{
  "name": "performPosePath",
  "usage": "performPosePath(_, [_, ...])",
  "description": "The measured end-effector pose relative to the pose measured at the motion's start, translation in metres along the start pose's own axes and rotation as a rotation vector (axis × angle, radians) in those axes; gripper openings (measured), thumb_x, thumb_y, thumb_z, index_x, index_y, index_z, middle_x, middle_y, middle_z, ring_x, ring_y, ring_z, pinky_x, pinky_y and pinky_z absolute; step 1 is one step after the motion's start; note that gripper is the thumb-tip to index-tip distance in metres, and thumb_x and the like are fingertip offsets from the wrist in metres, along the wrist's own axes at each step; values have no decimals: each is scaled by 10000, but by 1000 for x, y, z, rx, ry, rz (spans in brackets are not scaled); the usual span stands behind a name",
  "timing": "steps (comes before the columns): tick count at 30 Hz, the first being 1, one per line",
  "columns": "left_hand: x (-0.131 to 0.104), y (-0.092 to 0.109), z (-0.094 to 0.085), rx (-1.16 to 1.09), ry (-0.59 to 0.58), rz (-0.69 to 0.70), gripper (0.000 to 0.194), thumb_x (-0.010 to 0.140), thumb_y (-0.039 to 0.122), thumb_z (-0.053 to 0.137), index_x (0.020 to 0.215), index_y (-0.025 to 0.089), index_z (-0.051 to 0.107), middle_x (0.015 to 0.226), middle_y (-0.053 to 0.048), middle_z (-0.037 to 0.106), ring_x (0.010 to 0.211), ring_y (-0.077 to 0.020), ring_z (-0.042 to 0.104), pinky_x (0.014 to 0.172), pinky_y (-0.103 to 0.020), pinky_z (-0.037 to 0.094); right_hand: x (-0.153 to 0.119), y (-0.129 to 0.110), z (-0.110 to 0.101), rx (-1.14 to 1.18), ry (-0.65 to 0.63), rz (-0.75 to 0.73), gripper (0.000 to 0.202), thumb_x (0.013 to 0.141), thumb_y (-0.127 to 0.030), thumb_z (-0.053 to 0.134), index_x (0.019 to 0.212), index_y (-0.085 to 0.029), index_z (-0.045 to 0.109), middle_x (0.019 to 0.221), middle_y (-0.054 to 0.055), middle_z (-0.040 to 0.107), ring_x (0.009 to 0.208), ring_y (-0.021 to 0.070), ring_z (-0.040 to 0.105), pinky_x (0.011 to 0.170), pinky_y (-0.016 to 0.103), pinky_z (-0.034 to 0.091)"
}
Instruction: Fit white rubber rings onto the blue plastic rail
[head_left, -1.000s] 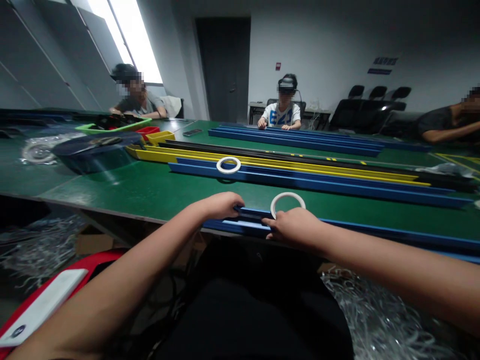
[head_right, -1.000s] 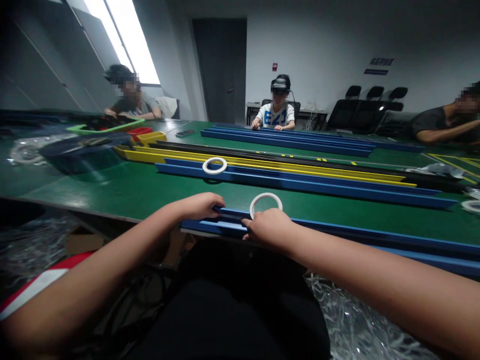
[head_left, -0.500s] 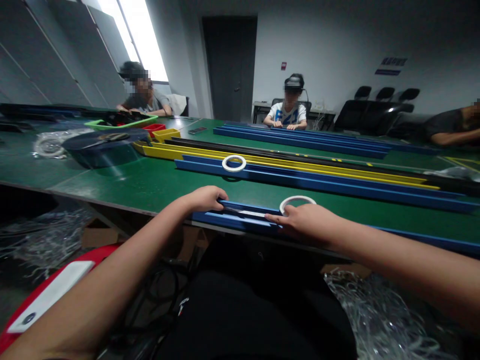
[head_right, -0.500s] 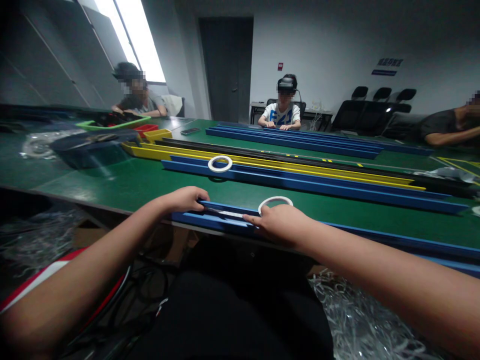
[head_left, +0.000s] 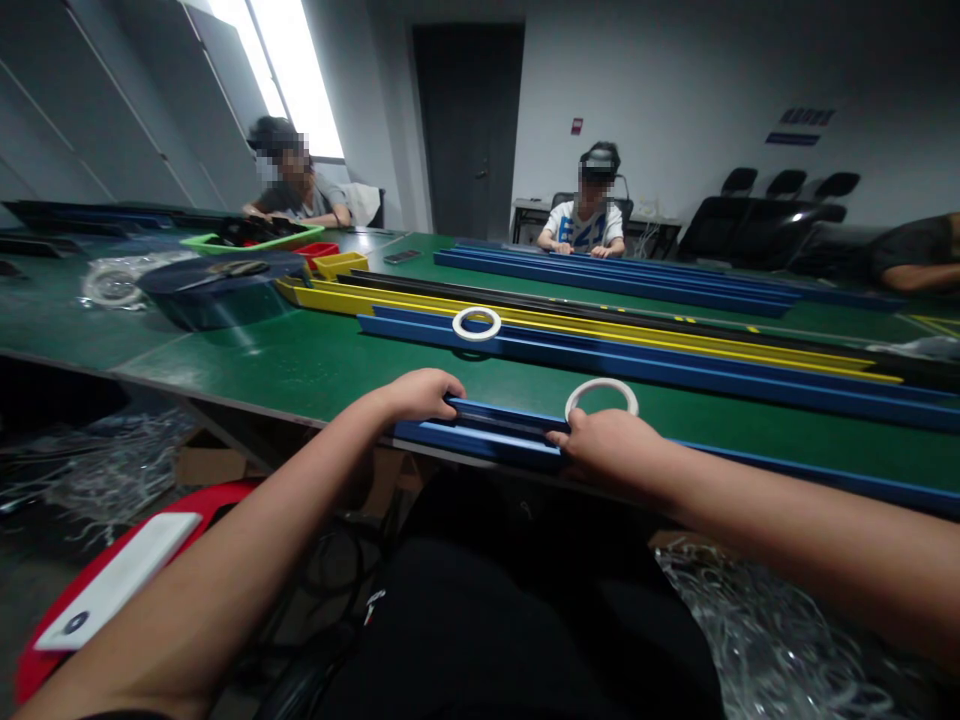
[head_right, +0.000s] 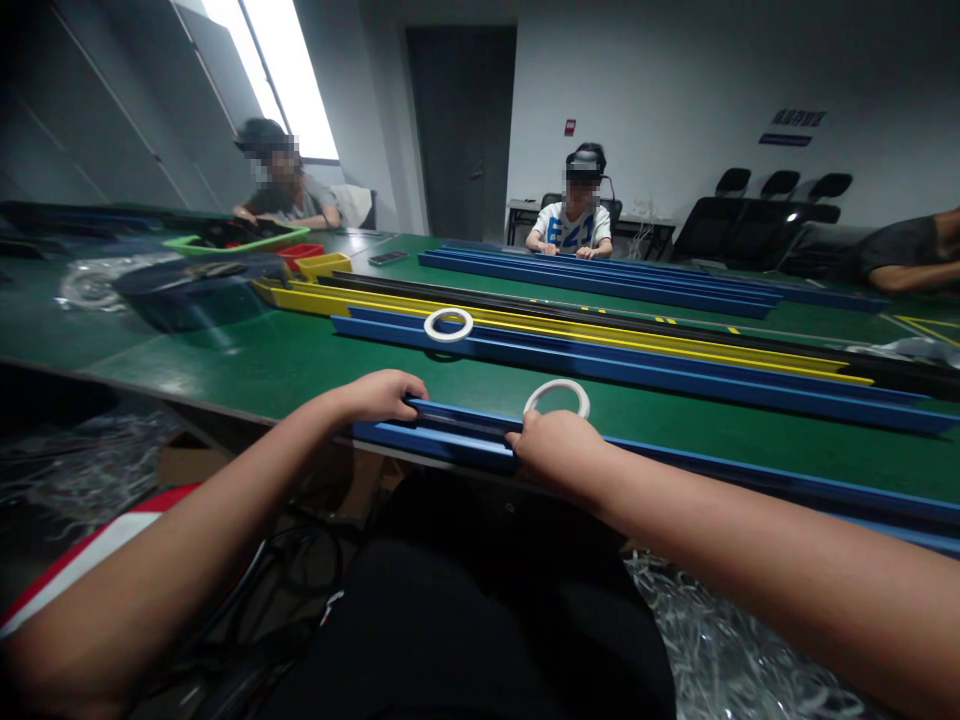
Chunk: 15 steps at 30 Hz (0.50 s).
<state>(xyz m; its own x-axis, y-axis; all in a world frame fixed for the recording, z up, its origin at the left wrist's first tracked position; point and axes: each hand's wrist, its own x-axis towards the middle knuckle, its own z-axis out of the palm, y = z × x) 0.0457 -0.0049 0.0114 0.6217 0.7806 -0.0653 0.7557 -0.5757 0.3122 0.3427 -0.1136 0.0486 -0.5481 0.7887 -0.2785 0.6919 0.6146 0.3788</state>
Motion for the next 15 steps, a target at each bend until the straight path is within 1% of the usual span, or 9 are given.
performPosePath(3, [1, -2, 1, 9, 4, 11, 255, 673, 280, 583, 874, 233, 731, 794, 7, 703, 722, -166, 597, 653, -234, 397, 2, 0, 0, -12, 17, -15, 549, 872, -469, 575, 1343, -187, 571, 952, 197, 632, 688, 304, 680, 547, 340, 476])
performPosePath(6, [1, -3, 2, 19, 2, 13, 256, 677, 287, 581, 881, 235, 727, 812, 9, 704, 728, -165, 594, 651, -233, 392, 4, -2, 0, -16, 30, -5, 508, 857, -451, 601, 1279, -170, 617, 943, 197, 642, 690, 314, 682, 551, 366, 494])
performPosePath(11, [3, -3, 2, 32, -14, 18, 261, 683, 280, 573, 899, 238, 714, 839, 17, 704, 735, -157, 590, 638, -230, 383, 9, -6, -5, 10, -6, 7, 488, 828, -442, 638, 1195, -123, 670, 959, 219, 645, 708, 320, 684, 566, 386, 512])
performPosePath(15, [7, 2, 0, 39, -76, 28, 279, 687, 271, 564, 923, 234, 708, 840, 25, 703, 728, -155, 591, 626, -224, 390, 11, -10, -12, 17, -45, 22, 446, 815, -397, 654, 1147, -101, 692, 982, 227, 653, 739, 316, 691, 604, 391, 532])
